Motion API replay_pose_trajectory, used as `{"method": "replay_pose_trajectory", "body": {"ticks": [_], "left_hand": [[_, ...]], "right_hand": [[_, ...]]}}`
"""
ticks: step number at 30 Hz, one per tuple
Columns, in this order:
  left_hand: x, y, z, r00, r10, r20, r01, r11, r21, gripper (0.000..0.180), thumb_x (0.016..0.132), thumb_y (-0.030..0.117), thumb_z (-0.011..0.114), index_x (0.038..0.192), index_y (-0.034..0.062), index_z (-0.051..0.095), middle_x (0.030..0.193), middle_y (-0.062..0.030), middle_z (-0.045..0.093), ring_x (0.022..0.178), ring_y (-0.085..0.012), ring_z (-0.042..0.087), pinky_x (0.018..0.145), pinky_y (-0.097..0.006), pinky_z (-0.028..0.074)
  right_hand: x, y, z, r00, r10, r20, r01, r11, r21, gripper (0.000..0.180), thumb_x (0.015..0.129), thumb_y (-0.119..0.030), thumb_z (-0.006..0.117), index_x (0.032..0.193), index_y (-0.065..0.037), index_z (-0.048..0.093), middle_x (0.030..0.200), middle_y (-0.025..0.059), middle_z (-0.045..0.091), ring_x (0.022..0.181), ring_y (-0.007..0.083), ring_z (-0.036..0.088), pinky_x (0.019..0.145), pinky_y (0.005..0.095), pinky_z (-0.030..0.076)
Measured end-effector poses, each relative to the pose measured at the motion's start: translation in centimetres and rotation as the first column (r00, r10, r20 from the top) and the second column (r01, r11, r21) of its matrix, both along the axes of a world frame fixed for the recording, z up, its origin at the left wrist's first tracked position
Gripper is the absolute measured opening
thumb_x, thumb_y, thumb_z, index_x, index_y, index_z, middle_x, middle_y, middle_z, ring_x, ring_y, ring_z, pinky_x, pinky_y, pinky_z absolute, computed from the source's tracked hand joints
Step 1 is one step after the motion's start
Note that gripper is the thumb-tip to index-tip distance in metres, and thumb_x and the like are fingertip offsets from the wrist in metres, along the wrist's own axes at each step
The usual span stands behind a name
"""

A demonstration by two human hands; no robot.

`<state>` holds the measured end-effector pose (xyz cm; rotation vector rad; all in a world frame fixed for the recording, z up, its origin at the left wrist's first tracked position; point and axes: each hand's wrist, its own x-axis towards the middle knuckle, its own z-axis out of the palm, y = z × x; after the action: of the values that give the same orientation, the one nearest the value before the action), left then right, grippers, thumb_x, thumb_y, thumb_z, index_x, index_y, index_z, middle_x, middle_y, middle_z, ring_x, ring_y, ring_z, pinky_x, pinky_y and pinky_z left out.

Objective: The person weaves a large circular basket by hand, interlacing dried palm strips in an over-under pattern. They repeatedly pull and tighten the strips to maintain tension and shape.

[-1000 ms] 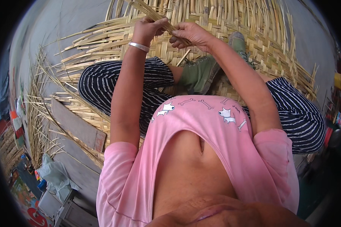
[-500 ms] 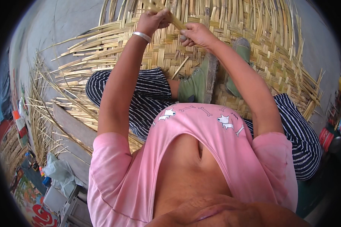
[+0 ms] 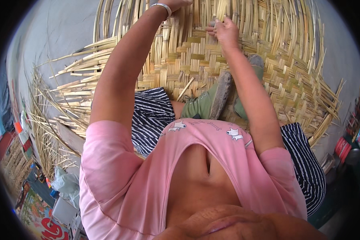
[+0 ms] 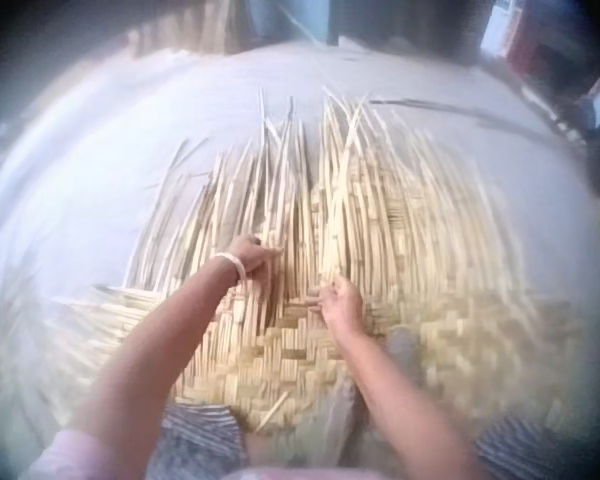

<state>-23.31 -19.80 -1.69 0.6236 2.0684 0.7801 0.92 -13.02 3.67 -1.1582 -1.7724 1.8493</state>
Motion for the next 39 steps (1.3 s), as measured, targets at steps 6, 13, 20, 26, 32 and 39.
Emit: {"method": "replay_pose_trajectory", "body": {"ticks": [6,13,20,26,32,39], "left_hand": [[-0.5,-0.9,3.6,0.982,0.140,0.129,-0.128,0.987,-0.092,0.045,0.086,0.042,0.083,0.082,-0.0018,0.072,0.072,-0.0133,0.068,0.053,-0.0179,0.061,0.045,-0.038,0.045],[2.5,-0.7,6.5,0.851,0.291,0.437,-0.358,0.930,0.079,0.031,0.089,0.032,0.081,0.090,0.0018,0.076,0.074,-0.0115,0.071,0.058,-0.0213,0.067,0.050,-0.035,0.051],[2.0,-0.4,3.9,0.819,0.240,0.521,-0.341,0.934,0.106,0.024,0.089,0.027,0.081,0.092,0.0033,0.076,0.080,-0.0092,0.074,0.065,-0.0211,0.071,0.057,-0.036,0.057],[2.0,-1.4,5.3,0.845,0.229,0.484,-0.304,0.949,0.082,0.022,0.087,0.024,0.082,0.095,0.0040,0.076,0.087,-0.0093,0.076,0.068,-0.0213,0.072,0.060,-0.035,0.057],[3.4,-1.6,5.5,0.747,0.116,0.655,-0.341,0.912,0.227,0.032,0.088,0.030,0.082,0.105,0.0040,0.074,0.092,-0.0094,0.076,0.073,-0.0210,0.071,0.066,-0.038,0.058],[4.3,-1.6,8.2,0.812,0.107,0.574,-0.284,0.931,0.229,0.042,0.086,0.032,0.085,0.111,0.0023,0.068,0.097,-0.0115,0.074,0.079,-0.0194,0.073,0.073,-0.036,0.062]], "right_hand": [[-0.7,0.2,-1.7,0.999,0.038,-0.015,-0.038,0.997,-0.063,0.028,0.107,-0.012,0.052,0.125,0.009,0.054,0.106,0.0199,0.074,0.084,0.0234,0.078,0.067,0.0291,0.063],[-0.9,0.5,-2.4,0.996,0.085,-0.017,-0.086,0.993,-0.083,0.054,0.107,-0.014,0.052,0.151,0.011,0.034,0.109,0.0212,0.074,0.084,0.0227,0.077,0.067,0.0282,0.063],[-0.9,0.7,-2.6,0.993,0.110,-0.037,-0.113,0.989,-0.093,0.056,0.107,-0.014,0.052,0.154,0.009,0.033,0.105,0.0191,0.075,0.081,0.0208,0.077,0.063,0.0272,0.060],[-1.3,0.2,-1.9,0.992,0.111,0.058,-0.111,0.994,-0.007,0.050,0.106,-0.015,0.051,0.152,0.004,0.041,0.096,0.0146,0.076,0.075,0.0185,0.075,0.063,0.0289,0.059],[-1.6,2.5,-0.6,0.922,0.346,0.172,-0.356,0.934,0.027,0.049,0.107,-0.016,0.053,0.149,0.005,0.043,0.100,0.0155,0.072,0.073,0.0143,0.069,0.063,0.0291,0.058],[-1.9,1.4,-1.0,0.984,0.092,0.150,-0.080,0.994,-0.080,0.036,0.109,-0.015,0.048,0.141,-0.001,0.052,0.097,0.0117,0.072,0.069,0.0126,0.066,0.063,0.0277,0.056]]}}
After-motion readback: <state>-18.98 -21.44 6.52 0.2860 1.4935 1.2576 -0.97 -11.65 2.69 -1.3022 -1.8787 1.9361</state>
